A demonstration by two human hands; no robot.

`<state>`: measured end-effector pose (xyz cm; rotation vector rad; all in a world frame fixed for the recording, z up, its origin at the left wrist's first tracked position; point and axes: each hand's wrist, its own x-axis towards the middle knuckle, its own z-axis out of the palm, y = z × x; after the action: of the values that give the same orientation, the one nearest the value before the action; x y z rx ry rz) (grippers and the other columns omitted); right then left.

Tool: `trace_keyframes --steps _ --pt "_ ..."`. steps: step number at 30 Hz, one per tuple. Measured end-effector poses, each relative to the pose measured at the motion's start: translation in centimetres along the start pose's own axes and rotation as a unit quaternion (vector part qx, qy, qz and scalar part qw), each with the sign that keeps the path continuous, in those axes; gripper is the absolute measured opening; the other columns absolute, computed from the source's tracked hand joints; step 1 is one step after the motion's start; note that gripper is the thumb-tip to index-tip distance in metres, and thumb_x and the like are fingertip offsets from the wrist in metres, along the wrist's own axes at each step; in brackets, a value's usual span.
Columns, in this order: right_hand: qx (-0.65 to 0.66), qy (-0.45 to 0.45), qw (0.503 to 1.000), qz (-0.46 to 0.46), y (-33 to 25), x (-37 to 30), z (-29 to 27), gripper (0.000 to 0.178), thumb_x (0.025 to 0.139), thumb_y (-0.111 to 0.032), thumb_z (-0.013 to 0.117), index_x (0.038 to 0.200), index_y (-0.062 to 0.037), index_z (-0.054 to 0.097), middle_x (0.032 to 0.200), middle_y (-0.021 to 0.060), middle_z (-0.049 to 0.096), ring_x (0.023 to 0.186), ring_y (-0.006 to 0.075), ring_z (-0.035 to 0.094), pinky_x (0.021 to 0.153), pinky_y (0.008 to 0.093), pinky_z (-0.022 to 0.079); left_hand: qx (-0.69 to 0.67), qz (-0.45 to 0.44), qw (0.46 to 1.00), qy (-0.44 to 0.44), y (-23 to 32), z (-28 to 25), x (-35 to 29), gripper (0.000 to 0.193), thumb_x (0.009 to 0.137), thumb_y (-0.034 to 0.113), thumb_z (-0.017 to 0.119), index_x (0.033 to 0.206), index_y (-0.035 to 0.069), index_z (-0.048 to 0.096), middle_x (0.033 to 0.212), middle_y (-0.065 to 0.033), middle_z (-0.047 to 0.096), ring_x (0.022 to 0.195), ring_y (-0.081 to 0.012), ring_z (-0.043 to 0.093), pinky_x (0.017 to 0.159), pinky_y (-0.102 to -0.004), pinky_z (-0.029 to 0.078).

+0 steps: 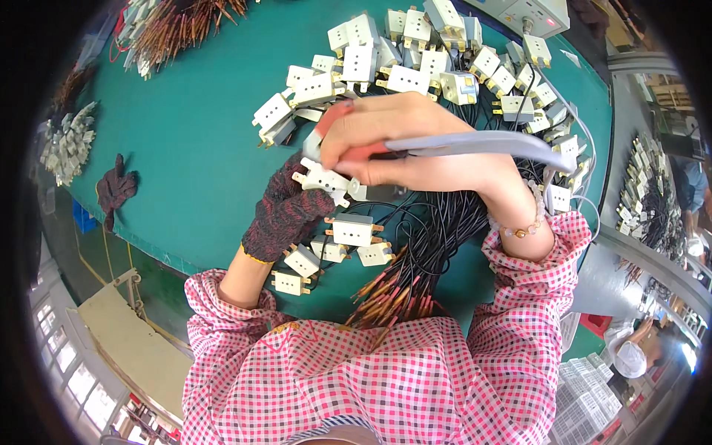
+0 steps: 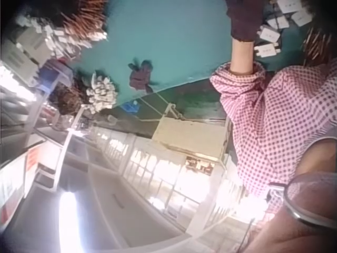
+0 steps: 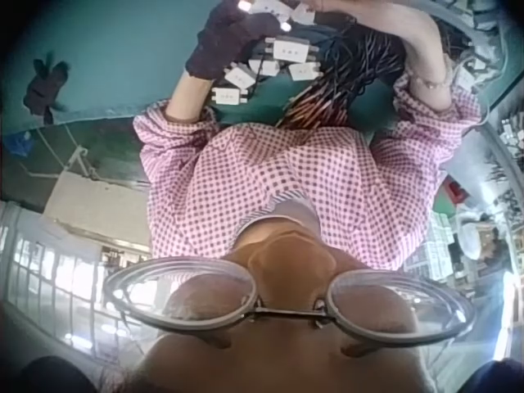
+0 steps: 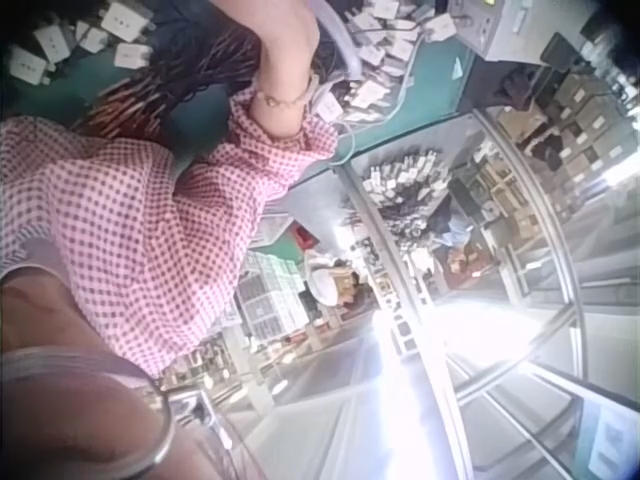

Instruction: Assembling and inspecting individual connectors on a large electrical wiring harness at a workstation.

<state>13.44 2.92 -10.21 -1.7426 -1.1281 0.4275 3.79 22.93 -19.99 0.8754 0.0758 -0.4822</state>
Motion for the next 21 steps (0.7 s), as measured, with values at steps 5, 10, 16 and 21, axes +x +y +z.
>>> trace_keyframes --steps 5,10,16,21 --pt "-0.026 0.014 1.0 0.001 0.2 -0.2 -0.6 0.014 0.072 -0.006 0.07 0.086 -0.0037 0.067 0.089 0.0088 0.066 0.076 0.0204 0.063 0.065 0.0284 0.049 -0.013 -0.021 0.999 -0.034 1.3 0.8 -0.1 0.053 0.078 0.0 0.067 0.126 0.005 0.045 0.112 -0.0127 0.06 0.094 -0.0202 0.062 0.081 -0.0341 0.053" --pt "0.029 -0.015 0.999 -0.018 0.3 -0.2 0.0 0.015 0.072 -0.006 0.07 0.086 -0.0035 0.067 0.09 0.0085 0.067 0.079 0.0197 0.063 0.068 0.0285 0.049 -0.031 -0.032 0.999 -0.005 0.9 0.6 -0.2 0.053 0.077 0.001 0.069 0.125 0.005 0.046 0.11 -0.0114 0.061 0.095 -0.0191 0.061 0.082 -0.0322 0.052" --pt "0.055 -0.03 0.998 0.016 0.5 -0.1 -0.3 0.014 0.074 -0.006 0.069 0.087 -0.0029 0.067 0.087 0.009 0.066 0.081 0.0211 0.062 0.07 0.0289 0.049 0.064 -0.038 0.997 0.015 2.1 1.8 -0.5 0.055 0.078 0.002 0.068 0.127 0.004 0.045 0.109 -0.0102 0.061 0.094 -0.0182 0.061 0.082 -0.031 0.051" --pt "0.06 -0.038 0.997 0.022 0.7 -0.1 -0.4 0.014 0.075 -0.007 0.07 0.089 -0.0036 0.067 0.089 0.0088 0.066 0.082 0.0212 0.062 0.071 0.029 0.049 0.116 -0.068 0.991 0.02 2.5 1.8 -0.3 0.056 0.079 0.003 0.067 0.13 0.004 0.043 0.11 -0.0109 0.061 0.095 -0.0191 0.061 0.083 -0.0316 0.051"
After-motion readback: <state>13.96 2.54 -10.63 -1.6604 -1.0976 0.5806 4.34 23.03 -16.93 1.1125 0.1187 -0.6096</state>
